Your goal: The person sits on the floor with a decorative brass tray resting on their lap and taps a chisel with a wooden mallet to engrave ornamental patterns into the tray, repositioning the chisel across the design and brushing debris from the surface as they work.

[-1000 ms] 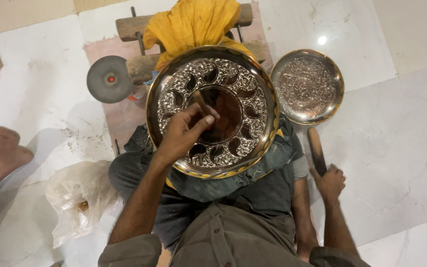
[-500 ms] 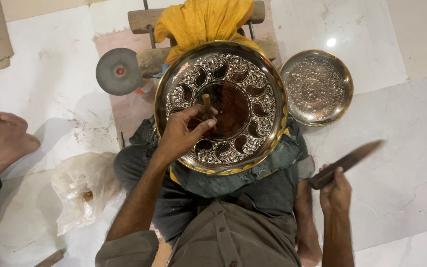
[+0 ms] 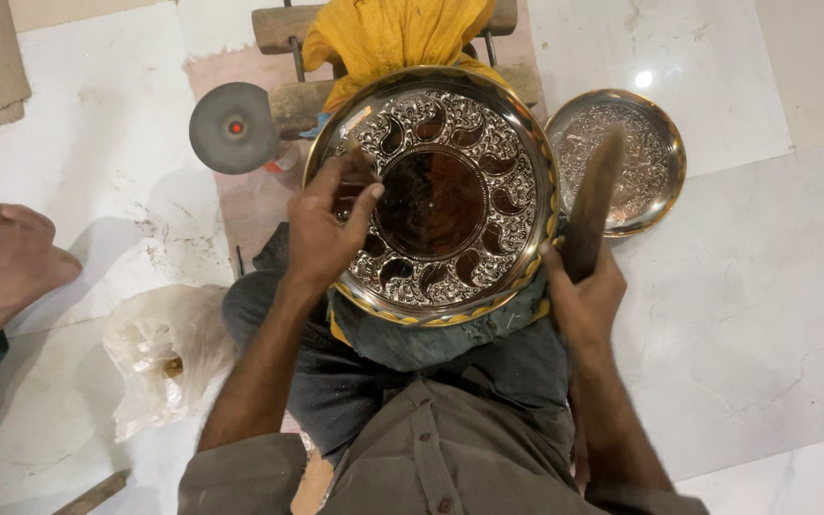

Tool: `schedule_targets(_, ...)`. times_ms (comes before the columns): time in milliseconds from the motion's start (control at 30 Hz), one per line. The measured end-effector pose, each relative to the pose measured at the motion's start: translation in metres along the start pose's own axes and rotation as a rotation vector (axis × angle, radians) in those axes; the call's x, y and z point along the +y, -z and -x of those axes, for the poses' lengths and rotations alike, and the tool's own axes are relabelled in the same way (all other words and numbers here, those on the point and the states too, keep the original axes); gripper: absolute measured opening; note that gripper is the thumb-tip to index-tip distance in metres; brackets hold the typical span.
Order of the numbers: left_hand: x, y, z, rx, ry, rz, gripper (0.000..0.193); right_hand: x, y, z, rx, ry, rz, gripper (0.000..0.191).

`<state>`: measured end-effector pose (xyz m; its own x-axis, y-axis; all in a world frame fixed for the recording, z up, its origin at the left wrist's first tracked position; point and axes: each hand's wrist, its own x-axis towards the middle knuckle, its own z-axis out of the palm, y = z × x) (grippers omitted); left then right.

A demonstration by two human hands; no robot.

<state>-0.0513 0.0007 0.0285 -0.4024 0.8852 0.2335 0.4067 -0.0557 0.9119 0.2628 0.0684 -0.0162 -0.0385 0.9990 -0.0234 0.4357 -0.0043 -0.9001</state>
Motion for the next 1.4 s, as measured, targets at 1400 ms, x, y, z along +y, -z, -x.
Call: schedule_targets(1400, 0.019, -0.091, 0.022, -0.333, 0.13, 0.001, 0.048, -0.082, 0.051, -0.025, -0.328, 0.735, 0.845, 0.063)
